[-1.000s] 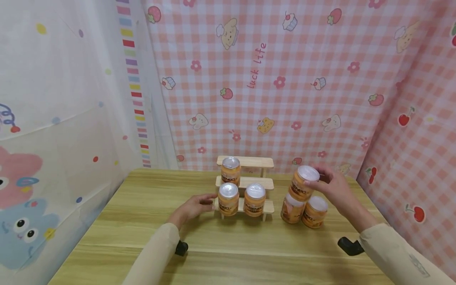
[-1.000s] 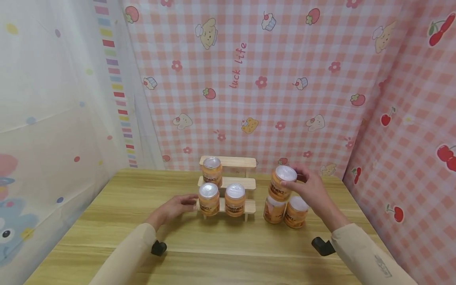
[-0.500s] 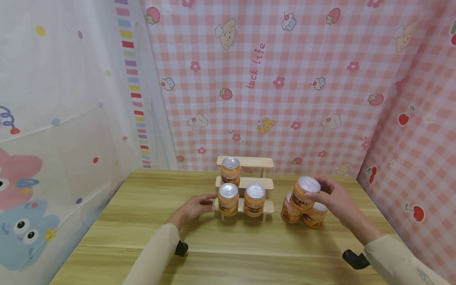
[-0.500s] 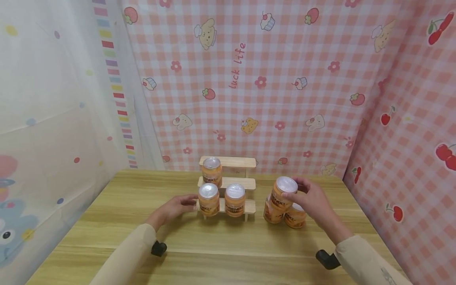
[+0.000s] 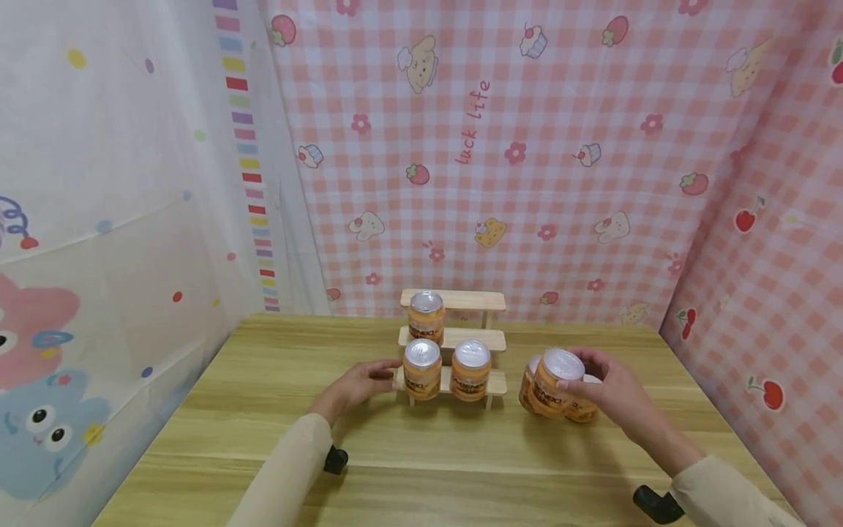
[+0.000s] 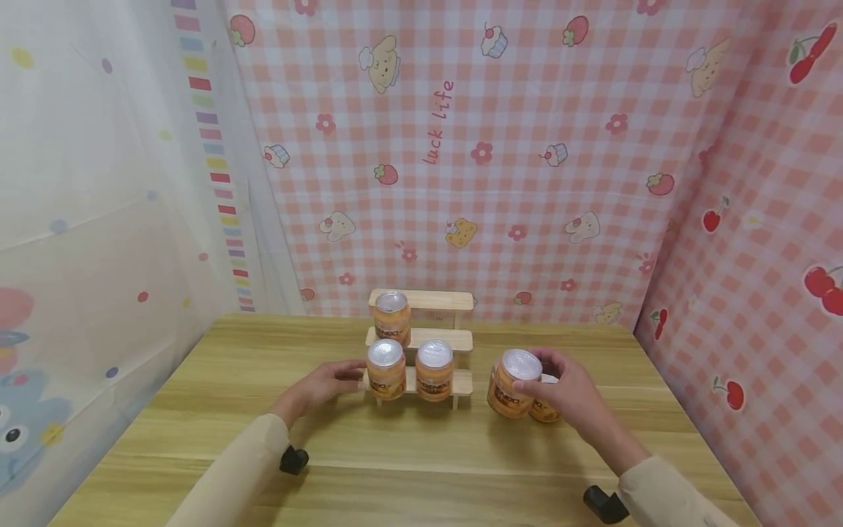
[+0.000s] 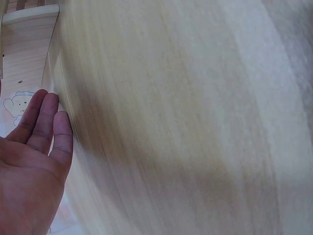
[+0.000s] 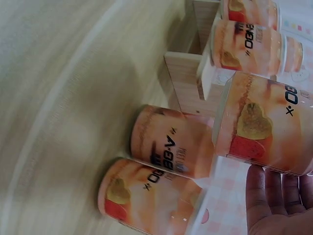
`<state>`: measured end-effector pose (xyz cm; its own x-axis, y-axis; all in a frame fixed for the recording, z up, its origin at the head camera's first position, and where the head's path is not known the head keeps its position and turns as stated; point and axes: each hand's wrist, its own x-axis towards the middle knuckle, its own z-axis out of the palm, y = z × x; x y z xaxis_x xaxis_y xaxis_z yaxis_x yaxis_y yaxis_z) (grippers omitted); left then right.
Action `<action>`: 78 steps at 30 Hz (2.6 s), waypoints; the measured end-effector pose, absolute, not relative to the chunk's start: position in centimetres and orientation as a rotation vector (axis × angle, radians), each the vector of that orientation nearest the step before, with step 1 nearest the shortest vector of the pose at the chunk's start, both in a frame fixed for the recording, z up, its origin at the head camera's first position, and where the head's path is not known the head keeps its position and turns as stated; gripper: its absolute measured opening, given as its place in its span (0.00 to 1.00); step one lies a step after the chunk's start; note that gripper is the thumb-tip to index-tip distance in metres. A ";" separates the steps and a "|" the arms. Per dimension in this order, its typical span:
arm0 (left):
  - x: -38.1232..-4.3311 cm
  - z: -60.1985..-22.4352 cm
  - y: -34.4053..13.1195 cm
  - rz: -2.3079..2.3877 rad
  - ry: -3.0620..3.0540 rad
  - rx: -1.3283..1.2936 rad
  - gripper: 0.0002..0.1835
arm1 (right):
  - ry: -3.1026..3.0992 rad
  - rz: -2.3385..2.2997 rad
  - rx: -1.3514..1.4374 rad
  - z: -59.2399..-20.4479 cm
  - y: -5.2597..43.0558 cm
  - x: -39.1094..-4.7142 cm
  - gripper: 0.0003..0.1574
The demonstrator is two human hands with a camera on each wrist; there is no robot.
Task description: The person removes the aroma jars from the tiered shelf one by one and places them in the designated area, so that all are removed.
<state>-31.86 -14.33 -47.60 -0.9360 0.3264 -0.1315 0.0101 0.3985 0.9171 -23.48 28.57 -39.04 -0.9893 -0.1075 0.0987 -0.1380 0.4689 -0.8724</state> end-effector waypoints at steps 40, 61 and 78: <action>-31.9 -47.9 -14.5 1.531 2.381 0.303 0.27 | -2.710 1.638 0.201 -45.8 27.6 -22.0 0.40; -31.8 -47.5 -14.5 1.543 2.353 0.284 0.27 | -2.616 1.693 0.312 -43.3 27.3 -21.8 0.40; -31.8 -47.5 -14.5 1.537 2.360 0.287 0.26 | -2.683 1.652 0.338 -38.3 24.4 -25.3 0.48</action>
